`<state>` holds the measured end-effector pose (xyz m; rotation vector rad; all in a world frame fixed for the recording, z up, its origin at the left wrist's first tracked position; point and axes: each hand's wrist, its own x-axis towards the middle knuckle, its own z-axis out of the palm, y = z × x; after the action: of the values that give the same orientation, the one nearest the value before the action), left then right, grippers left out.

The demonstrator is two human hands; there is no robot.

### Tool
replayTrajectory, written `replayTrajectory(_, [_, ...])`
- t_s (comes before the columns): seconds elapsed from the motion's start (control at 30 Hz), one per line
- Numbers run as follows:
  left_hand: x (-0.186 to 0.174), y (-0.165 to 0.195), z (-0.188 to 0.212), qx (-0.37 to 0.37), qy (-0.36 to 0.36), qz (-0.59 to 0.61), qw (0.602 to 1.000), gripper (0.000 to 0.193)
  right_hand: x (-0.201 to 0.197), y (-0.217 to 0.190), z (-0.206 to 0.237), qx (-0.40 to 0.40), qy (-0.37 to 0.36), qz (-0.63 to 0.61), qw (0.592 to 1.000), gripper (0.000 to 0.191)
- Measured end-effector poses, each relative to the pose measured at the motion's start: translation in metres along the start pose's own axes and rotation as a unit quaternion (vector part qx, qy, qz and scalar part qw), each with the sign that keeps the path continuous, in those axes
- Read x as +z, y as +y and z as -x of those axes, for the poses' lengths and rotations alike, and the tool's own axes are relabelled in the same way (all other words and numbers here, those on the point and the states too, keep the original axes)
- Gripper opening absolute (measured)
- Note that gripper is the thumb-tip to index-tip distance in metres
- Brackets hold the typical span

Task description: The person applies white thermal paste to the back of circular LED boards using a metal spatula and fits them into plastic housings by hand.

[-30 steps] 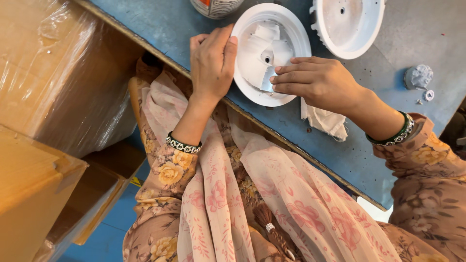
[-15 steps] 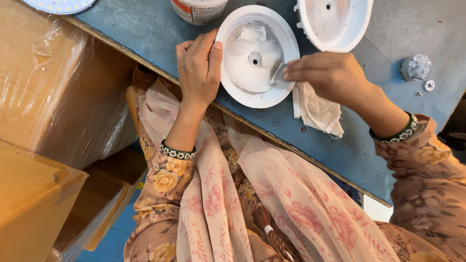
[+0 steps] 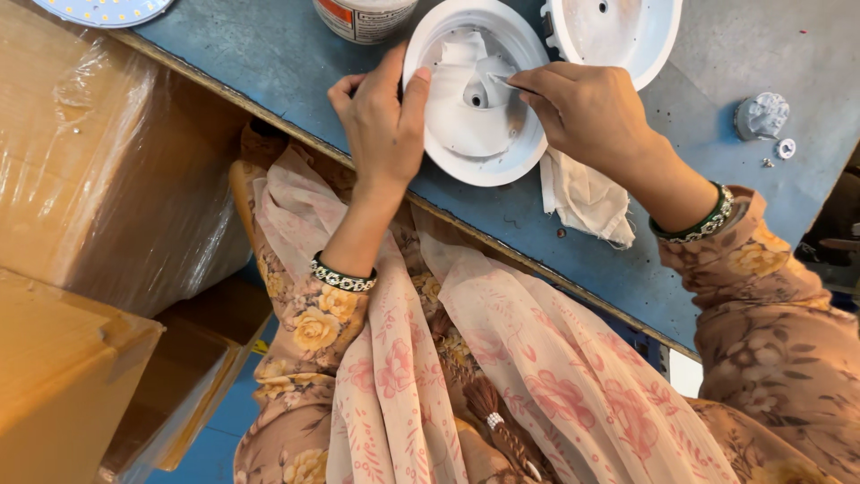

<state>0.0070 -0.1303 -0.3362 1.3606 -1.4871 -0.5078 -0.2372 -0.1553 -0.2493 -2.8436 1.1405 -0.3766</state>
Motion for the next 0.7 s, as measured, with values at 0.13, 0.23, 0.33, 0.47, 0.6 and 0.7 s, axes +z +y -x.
replayTrajectory(0.13, [0.013,0.003,0.004,-0.018,0.015,-0.017,1.0,0.037,0.003,-0.003,0.003,0.048,0.016,-0.034,0.998,0.015])
replayTrajectory(0.23, [0.016,0.003,0.005,-0.012,0.021,-0.021,0.999,0.036,0.001,-0.011,0.005,0.076,0.012,-0.052,0.996,0.018])
replayTrajectory(0.33, [0.016,0.003,0.004,-0.015,0.027,-0.014,0.999,0.036,-0.003,-0.026,0.012,0.085,0.002,-0.067,0.994,0.021])
replayTrajectory(0.47, [0.015,0.002,0.003,-0.001,0.031,-0.017,0.999,0.033,-0.01,-0.041,0.021,0.087,-0.013,-0.072,0.993,0.017])
replayTrajectory(0.6, [0.013,-0.001,0.003,0.005,0.02,-0.015,1.0,0.033,-0.016,-0.029,0.011,0.08,0.036,-0.097,0.991,0.014])
replayTrajectory(0.7, [0.011,-0.001,0.003,0.017,0.025,-0.009,0.999,0.031,-0.015,-0.007,-0.013,0.049,0.043,-0.079,0.995,0.016])
